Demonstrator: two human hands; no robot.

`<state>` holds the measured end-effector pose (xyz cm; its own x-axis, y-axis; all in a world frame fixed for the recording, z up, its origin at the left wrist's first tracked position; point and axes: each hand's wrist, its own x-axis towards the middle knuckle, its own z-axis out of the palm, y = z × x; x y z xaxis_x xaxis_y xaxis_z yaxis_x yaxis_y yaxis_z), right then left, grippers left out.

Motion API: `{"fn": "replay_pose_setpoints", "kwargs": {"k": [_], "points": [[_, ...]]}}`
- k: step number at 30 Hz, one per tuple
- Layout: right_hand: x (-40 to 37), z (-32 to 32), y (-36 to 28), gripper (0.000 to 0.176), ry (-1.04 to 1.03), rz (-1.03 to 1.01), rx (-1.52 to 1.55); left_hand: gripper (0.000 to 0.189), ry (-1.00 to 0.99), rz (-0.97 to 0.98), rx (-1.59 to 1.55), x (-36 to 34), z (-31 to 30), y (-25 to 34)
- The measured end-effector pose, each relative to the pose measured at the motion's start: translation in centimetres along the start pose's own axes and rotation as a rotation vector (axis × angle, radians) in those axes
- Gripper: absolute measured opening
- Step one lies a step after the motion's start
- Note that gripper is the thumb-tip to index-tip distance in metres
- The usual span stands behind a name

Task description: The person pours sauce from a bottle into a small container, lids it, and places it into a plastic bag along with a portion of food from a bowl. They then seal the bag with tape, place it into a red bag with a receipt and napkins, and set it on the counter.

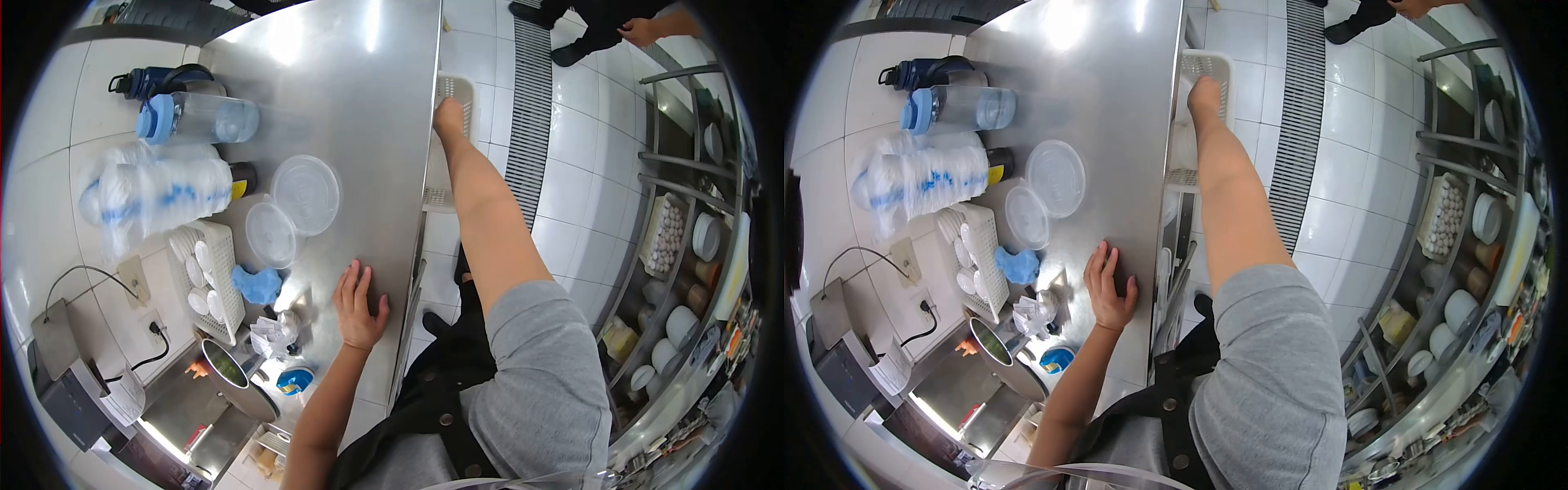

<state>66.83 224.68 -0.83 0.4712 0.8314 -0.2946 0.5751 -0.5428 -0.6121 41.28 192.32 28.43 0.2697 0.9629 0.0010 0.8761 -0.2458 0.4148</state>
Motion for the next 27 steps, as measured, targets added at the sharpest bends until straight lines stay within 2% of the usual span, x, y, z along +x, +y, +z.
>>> {"fn": "replay_pose_setpoints", "kwargs": {"k": [6,9,15,18,21,24,27], "points": [[-1.1,-1.1,-1.4,0.018,-0.048,-0.028,-0.095,0.063,0.001,-0.008,-0.001,0.0,0.1,0.0],[-1.1,-1.9,-2.0,0.018,-0.088,0.063,-0.035,0.063,0.0,-0.012,-0.003,0.0,0.1,0.0],[-0.9,-1.2,-2.4,0.02,-0.104,0.028,-0.155,0.063,0.0,-0.014,-0.012,0.1,0.0,0.2],[-0.9,-0.8,-2.2,0.022,-0.1,-0.01,-0.119,0.063,0.003,-0.012,-0.014,0.2,-0.1,0.2],[-1.0,-0.6,-2.6,0.024,-0.061,-0.115,-0.25,0.063,0.004,-0.006,-0.01,-0.1,0.0,0.0],[-2.1,-1.5,-3.4,0.025,0.039,-0.048,-0.034,0.062,0.006,-0.006,-0.018,0.1,-0.2,0.2],[-1.2,-0.2,-3.1,0.025,0.07,-0.146,-0.1,0.063,0.003,-0.009,-0.016,0.0,-0.1,0.1]]}}
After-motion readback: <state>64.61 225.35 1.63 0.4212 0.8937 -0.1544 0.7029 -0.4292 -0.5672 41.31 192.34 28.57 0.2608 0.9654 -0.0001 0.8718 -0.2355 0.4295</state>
